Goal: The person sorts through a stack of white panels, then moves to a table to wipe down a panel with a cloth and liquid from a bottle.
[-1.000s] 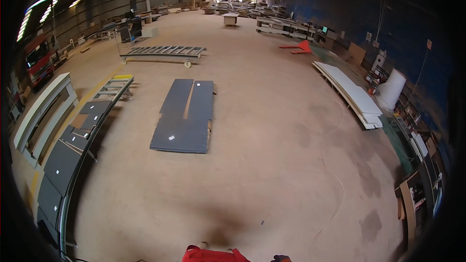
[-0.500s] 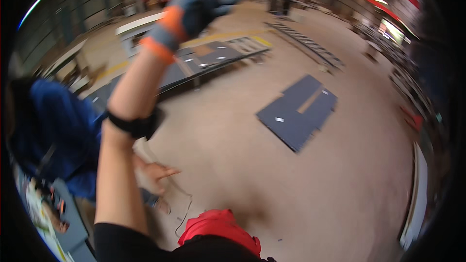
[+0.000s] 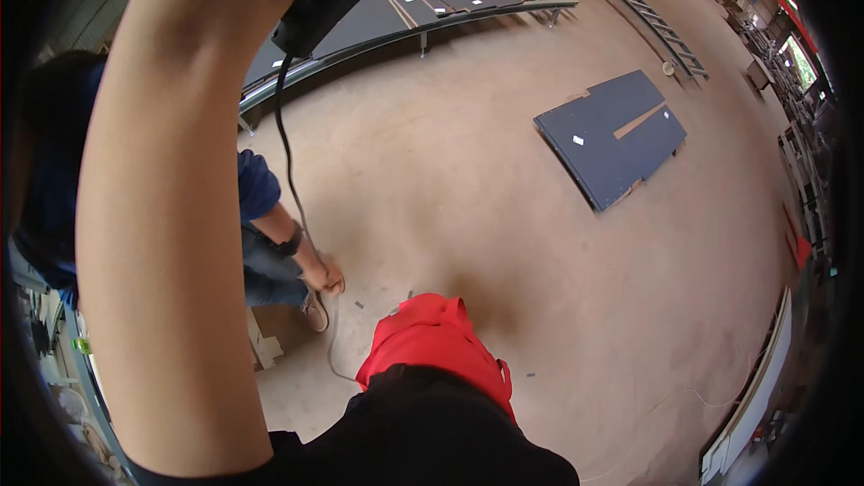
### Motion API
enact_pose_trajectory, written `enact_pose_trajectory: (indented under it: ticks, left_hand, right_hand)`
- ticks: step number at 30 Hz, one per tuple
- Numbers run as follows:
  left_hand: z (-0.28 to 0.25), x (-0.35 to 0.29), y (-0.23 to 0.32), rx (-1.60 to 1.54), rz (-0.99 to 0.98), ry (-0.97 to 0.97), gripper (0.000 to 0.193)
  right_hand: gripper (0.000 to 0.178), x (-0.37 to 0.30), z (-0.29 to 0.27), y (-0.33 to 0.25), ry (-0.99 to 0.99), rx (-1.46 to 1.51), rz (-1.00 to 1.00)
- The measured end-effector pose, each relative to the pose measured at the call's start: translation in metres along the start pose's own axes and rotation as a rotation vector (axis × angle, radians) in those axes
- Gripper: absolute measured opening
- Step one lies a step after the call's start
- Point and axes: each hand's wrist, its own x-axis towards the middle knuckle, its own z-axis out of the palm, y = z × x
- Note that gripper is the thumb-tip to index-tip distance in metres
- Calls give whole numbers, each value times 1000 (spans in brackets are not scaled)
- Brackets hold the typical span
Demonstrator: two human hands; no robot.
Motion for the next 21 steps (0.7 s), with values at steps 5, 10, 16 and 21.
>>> enact_pose_trajectory:
  ticks: [5, 10, 16, 21]
  left_hand:
    - [-25, 39, 57, 124, -81, 179, 31]
    - [5, 47, 73, 2162, 636, 670, 48]
    - [-22, 100, 47, 2074, 804, 565, 43]
    - [74, 110, -130, 887, 335, -274, 36]
  right_hand:
    - [51, 13, 1, 36, -22, -509, -523]
    - [47, 17, 15, 19, 46, 71, 67]
    - [43, 38, 44, -2, 31, 223, 151]
    - [40, 36, 54, -24, 205, 458, 150]
